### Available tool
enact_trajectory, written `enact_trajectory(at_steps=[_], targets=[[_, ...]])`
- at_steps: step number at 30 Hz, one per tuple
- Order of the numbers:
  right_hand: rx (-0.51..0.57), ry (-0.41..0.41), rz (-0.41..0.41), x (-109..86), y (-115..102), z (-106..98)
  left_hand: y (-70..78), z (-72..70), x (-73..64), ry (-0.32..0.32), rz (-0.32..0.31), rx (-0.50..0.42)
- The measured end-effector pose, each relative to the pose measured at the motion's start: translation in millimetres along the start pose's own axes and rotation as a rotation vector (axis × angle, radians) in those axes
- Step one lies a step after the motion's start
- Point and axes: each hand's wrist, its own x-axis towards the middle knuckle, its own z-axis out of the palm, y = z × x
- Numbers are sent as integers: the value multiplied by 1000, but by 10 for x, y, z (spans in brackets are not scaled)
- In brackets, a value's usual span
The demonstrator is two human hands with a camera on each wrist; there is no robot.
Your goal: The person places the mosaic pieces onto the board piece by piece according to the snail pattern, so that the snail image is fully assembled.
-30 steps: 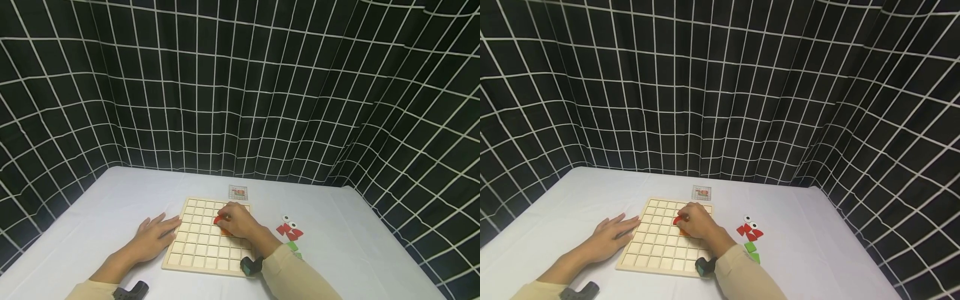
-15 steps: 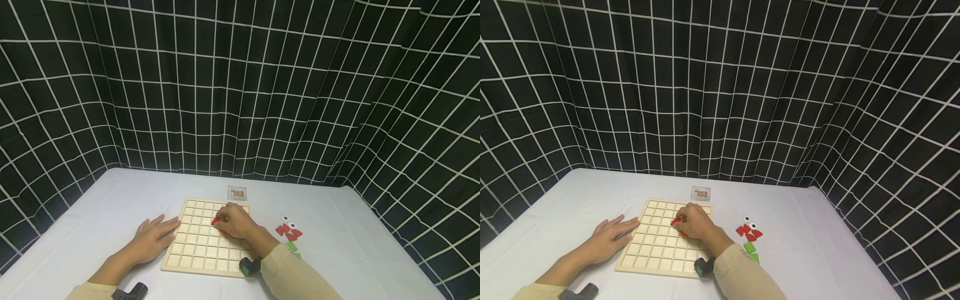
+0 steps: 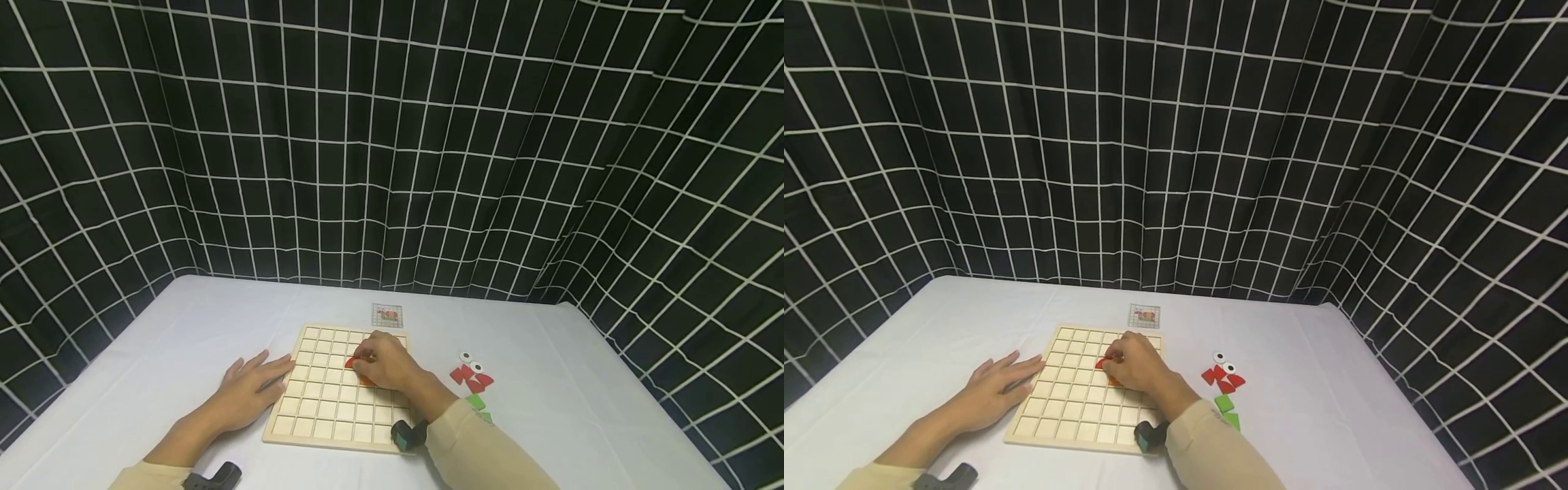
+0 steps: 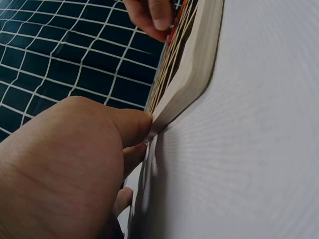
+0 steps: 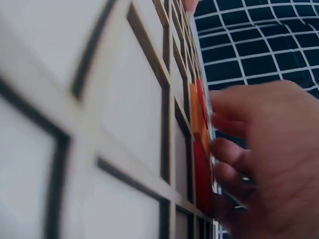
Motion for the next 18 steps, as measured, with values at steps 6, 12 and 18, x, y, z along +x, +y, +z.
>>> enact_trajectory(at_steps=[6, 12, 18], targets=[[56, 167, -25, -102, -2, -330, 17, 6, 14, -5, 9, 0], [53, 344, -35, -298, -15, -740, 8, -15, 15, 0, 9, 10], [0, 395, -45, -552, -4, -956, -10, -2, 9, 11, 24, 7]])
